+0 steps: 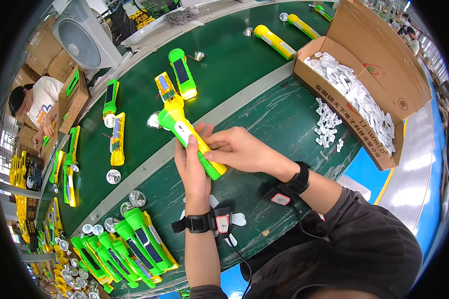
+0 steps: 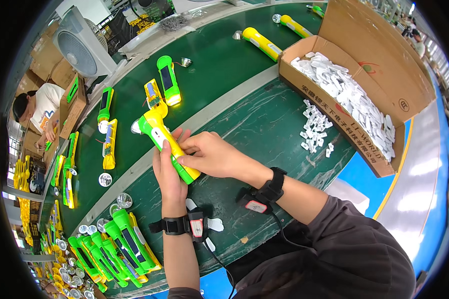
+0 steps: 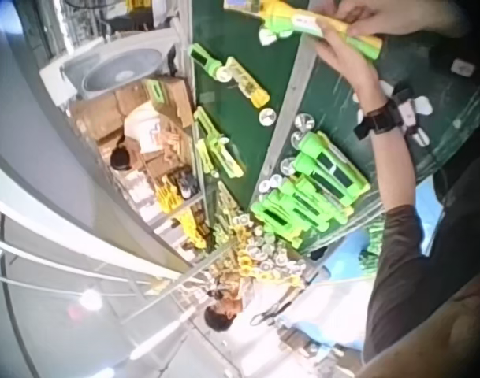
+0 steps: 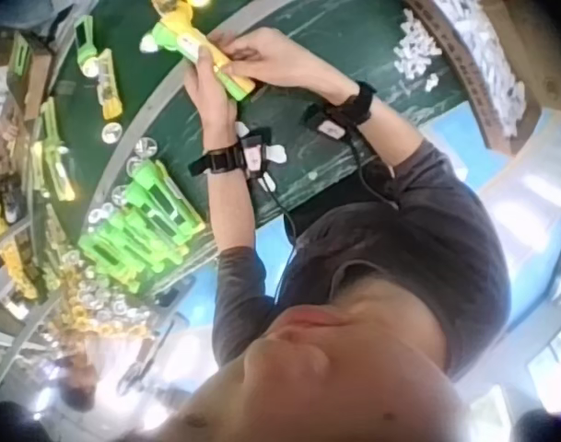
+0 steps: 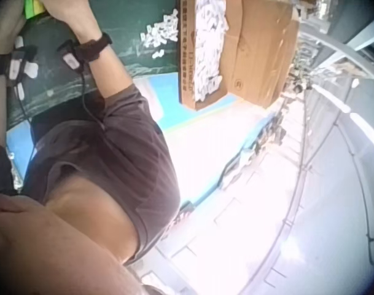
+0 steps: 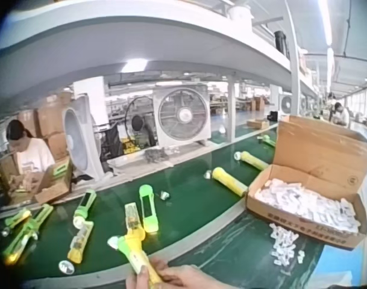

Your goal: Assembling, testing, and organizing portable solar flashlights on a factory production line.

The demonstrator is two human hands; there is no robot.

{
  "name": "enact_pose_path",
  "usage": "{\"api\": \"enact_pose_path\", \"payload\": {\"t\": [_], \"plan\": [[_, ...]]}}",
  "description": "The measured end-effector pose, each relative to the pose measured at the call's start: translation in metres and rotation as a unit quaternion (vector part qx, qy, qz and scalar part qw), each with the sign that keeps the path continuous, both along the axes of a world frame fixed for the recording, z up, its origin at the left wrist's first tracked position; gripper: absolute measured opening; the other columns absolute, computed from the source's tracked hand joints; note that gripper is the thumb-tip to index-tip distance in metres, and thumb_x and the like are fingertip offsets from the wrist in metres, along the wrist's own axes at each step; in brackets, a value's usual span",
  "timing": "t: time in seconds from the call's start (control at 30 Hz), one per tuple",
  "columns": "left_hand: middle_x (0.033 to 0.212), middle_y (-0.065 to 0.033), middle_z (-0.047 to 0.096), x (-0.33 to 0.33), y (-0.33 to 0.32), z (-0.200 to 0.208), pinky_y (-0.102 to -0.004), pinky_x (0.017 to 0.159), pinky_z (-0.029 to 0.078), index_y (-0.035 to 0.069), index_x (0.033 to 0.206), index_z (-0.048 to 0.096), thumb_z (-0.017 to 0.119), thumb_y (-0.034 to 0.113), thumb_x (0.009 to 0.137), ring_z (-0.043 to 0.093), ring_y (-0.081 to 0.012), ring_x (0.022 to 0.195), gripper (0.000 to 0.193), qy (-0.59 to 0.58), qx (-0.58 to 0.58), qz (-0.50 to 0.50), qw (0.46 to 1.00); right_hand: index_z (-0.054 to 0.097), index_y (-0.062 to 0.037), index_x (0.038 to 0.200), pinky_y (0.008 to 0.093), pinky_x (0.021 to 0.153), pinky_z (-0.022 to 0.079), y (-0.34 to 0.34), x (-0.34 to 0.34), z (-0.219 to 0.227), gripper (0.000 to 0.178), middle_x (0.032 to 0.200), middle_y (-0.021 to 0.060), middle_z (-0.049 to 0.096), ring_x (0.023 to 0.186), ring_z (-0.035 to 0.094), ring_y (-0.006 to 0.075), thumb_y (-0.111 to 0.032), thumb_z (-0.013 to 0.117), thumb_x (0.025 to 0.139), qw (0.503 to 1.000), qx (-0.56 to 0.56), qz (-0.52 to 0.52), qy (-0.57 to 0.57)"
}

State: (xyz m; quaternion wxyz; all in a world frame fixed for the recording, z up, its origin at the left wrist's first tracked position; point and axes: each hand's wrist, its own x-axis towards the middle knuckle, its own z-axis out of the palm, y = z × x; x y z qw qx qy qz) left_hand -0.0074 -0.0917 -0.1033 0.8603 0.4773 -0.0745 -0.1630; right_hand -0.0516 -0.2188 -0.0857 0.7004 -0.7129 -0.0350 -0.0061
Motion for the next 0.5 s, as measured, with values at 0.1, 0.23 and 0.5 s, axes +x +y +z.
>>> {"api": "enact_pose_path", "payload": {"t": [0.1, 0.23, 0.5], "plan": [[0.13, -0.0191, 0.048, -0.001, 0.001, 0.0, -0.041, 0.098, 0.044, -0.002, 0.136, 0.03, 0.045, 0.021, 0.098, 0.049, -0.0323, 0.122, 0.047, -0.016, 0.011, 0.002, 1.0, 0.062, 0.0097, 0.105, 0.0298, 0.075, 0.053, 0.0, 0.001, 0.0, 0.029, 0.092, 0.0162, 0.069, 0.082, 0.066, 0.0157, -0.008, 0.064, 0.082, 1.0, -0.006, -0.003, -0.012], [0.135, -0.0182, 0.043, -0.001, 0.003, 0.001, -0.0421, 0.101, 0.042, -0.001, 0.139, 0.026, 0.045, 0.023, 0.099, 0.046, -0.033, 0.125, 0.051, -0.027, 0.008, -0.023, 0.999, 0.055, 0.0112, 0.117, 0.0291, 0.087, 0.05, -0.011, 0.004, 0.0, 0.037, 0.108, 0.0167, 0.065, 0.096, 0.063, 0.0165, -0.004, 0.063, 0.085, 0.998, 0.025, 0.044, 0.03], [0.137, -0.0183, 0.042, 0.0, 0.001, 0.001, -0.0418, 0.1, 0.043, 0.0, 0.14, 0.025, 0.046, 0.023, 0.099, 0.046, -0.0326, 0.125, 0.052, -0.016, 0.003, -0.044, 0.999, 0.062, 0.0124, 0.104, 0.0298, 0.078, 0.054, -0.009, 0.005, -0.002, 0.035, 0.091, 0.0185, 0.068, 0.085, 0.067, 0.0202, -0.009, 0.067, 0.076, 0.999, 0.034, -0.009, 0.025]]}}
